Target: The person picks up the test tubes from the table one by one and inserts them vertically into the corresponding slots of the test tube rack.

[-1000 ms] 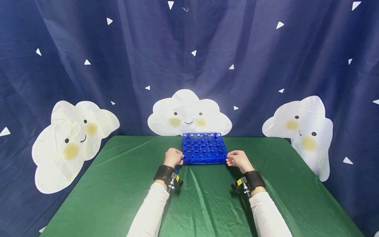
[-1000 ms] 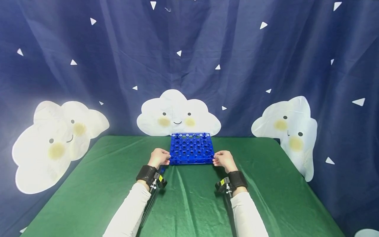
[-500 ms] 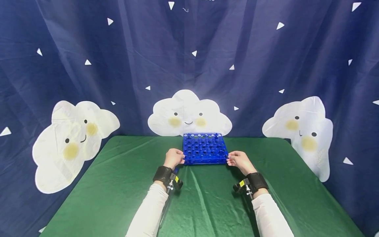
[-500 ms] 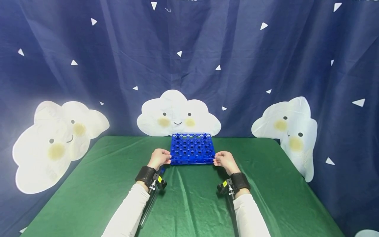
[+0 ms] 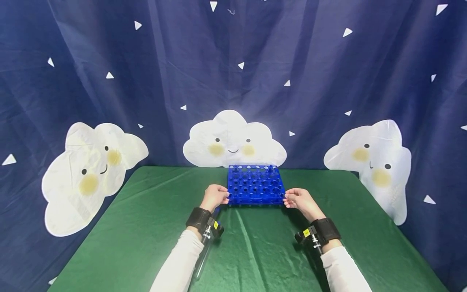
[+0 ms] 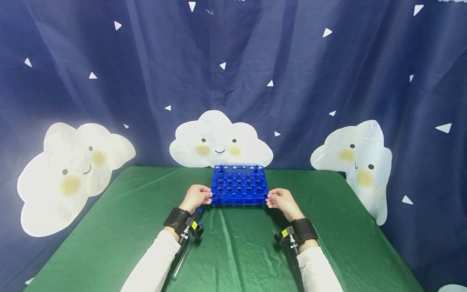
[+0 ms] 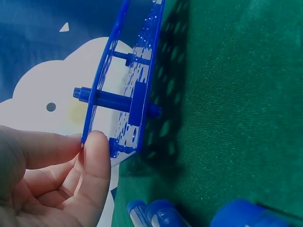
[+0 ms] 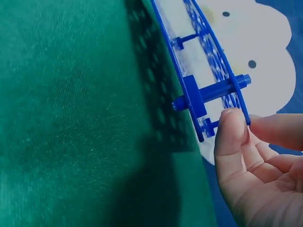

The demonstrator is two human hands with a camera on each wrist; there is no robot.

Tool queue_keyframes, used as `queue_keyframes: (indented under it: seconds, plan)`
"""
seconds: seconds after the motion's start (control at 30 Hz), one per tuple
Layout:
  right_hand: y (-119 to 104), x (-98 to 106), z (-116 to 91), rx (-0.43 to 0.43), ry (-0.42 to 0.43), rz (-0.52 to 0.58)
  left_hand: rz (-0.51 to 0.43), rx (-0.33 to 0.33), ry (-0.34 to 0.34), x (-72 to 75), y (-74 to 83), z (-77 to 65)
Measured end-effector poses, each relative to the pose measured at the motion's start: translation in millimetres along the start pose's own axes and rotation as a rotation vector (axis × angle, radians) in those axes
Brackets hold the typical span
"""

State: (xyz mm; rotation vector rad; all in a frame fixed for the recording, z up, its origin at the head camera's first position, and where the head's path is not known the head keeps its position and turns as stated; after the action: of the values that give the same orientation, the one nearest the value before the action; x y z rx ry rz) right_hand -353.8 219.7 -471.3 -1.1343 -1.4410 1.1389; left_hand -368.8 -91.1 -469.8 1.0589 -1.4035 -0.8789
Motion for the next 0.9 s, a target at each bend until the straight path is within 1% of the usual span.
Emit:
queue_keyframes:
  seconds: [0.1,0.23,0.43,0.67,0.9]
  plan:
    - [-3,0,-7,0.01,-0.03,0.016,-0.009,-0.03,-0.015,2.9,0.5,-6.2]
    - [-7,0,-18,0.02,-0.083,0.02,-0.018,-0.053,-0.036,7.5,2.3,-15.8]
    - [-10,0,-35,0.043,-0.162,-0.006,-0.016,-0.081,-0.068,12.3,5.5,-30.0]
    - [-14,1,-57,0.062,-0.249,-0.048,-0.002,-0.125,-0.119,17.0,10.3,-53.1]
    - [-12,1,-77,0.033,-0.295,-0.056,0.017,-0.149,-0.178,19.8,6.8,-76.6]
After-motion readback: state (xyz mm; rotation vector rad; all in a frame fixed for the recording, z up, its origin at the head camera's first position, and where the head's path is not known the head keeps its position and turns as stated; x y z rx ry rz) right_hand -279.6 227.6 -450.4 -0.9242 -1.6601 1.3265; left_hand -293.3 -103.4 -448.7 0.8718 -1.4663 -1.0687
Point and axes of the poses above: each hand's wrist, its own z-axis towards the middle knuckle, its own x-axis out of the back of the hand, y = z × x, the point moved 5 cm from there along z, towards the middle knuckle, and after that the axes turned 1 degree about z, right-handed, at the moved point
